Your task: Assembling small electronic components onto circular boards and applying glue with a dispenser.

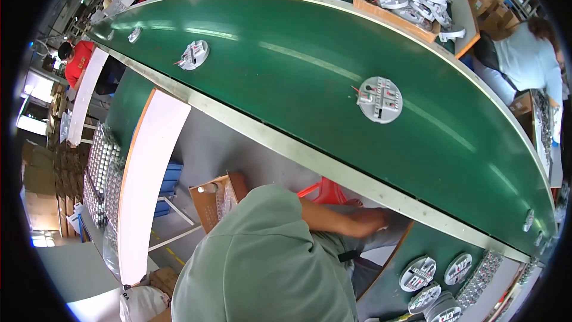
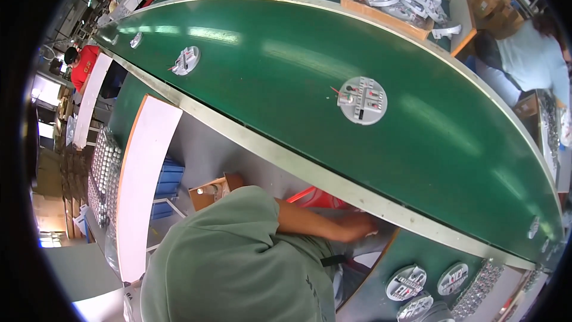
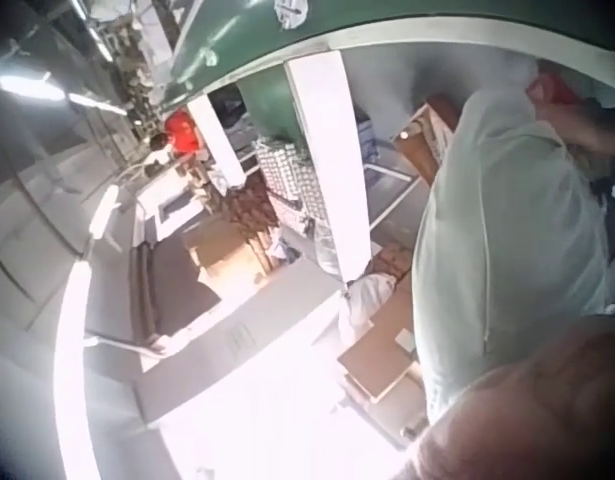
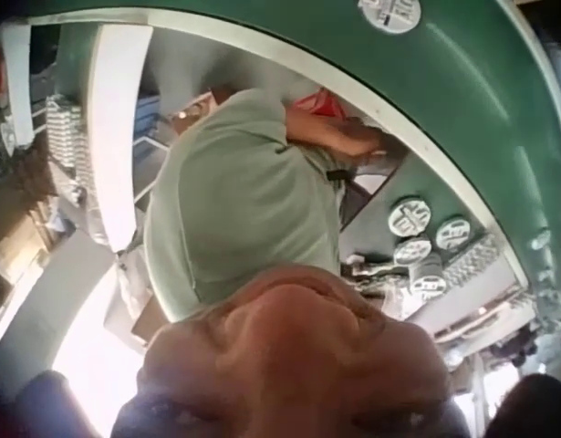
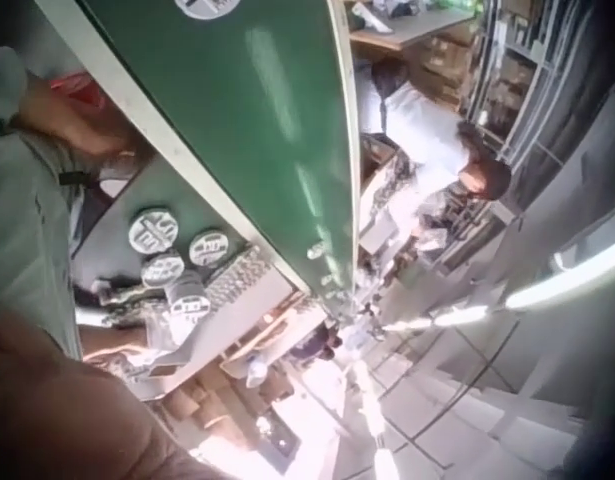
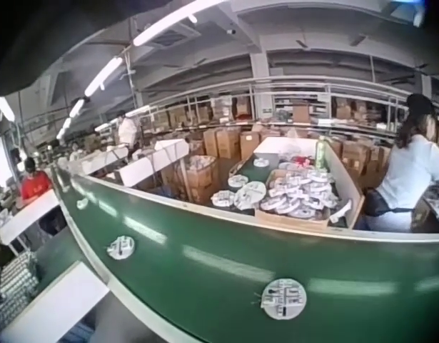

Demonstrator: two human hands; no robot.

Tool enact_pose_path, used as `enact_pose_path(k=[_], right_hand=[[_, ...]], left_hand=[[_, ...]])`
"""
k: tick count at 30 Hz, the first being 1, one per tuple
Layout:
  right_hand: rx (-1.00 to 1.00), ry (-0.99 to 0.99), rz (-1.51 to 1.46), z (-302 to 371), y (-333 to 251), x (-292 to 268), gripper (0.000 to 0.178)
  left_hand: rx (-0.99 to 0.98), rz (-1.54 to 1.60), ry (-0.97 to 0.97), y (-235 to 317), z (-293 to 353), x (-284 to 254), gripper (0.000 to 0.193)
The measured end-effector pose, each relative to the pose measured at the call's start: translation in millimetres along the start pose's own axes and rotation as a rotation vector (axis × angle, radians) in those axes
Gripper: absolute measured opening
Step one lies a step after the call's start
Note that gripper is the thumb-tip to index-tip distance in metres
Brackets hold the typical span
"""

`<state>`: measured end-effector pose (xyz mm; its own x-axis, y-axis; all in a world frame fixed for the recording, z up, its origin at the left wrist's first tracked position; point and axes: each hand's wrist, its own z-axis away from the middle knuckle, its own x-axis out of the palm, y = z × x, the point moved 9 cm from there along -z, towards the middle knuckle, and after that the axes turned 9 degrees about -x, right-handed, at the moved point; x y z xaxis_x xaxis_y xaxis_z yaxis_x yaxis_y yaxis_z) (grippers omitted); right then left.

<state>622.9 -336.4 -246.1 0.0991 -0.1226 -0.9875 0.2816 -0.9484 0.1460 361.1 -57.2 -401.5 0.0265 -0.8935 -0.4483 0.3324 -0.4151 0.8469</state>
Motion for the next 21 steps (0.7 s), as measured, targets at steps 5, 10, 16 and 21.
enact_pose_path(k=[5,10,16,21], right_hand=[[0.053,-0.034,0.042,25.0,53.4,15.0,0.033],[0.133,-0.058,0.069,44.7,107.1,33.2,0.033],[0.224,-0.112,0.133,71.7,175.8,57.3,0.033],[0.346,-0.135,0.223,110.5,244.0,54.5,0.032]], left_hand=[[0.057,-0.069,0.122,14.8,6.6,-15.2,0.017],[0.118,-0.071,0.168,18.8,4.6,-16.6,0.026],[0.225,-0.207,0.251,44.9,20.7,-21.1,0.03],[0.195,-0.368,0.203,69.5,29.9,-2.9,0.032]])
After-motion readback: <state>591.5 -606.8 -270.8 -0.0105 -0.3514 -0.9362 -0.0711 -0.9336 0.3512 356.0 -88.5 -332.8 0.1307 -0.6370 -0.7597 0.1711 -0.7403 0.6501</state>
